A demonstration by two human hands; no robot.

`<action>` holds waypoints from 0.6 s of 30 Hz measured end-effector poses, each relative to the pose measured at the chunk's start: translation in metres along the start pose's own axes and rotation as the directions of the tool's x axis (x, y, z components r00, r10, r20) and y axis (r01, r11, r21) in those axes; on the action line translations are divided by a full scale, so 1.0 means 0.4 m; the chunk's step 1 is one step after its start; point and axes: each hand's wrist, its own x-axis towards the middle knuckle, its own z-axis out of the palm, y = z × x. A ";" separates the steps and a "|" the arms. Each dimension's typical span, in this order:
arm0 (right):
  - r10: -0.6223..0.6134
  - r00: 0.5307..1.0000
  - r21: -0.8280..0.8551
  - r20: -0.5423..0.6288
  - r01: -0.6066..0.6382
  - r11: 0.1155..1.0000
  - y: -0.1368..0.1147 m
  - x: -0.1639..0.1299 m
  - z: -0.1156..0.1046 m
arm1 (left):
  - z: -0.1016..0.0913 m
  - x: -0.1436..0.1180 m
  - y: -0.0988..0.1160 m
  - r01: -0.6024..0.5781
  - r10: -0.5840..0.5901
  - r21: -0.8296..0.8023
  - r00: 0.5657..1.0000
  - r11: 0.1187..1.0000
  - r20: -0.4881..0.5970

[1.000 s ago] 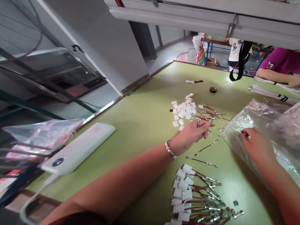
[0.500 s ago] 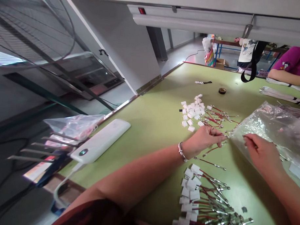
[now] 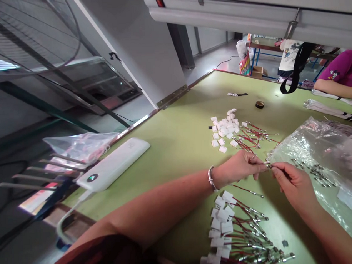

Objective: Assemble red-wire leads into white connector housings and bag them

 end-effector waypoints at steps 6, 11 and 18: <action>-0.190 0.973 -0.148 0.130 0.208 0.967 0.003 0.005 -0.003 | 0.005 -0.002 -0.012 -0.155 0.185 0.293 0.980 0.943 -0.077; -0.064 0.981 -0.073 0.183 0.079 0.994 -0.001 -0.007 0.014 | -0.010 0.000 -0.023 -0.350 0.345 0.580 0.930 0.736 0.124; -0.138 0.969 -0.296 0.207 0.197 0.935 0.012 -0.013 0.034 | -0.052 0.018 0.009 -0.392 0.461 0.547 0.887 0.740 0.012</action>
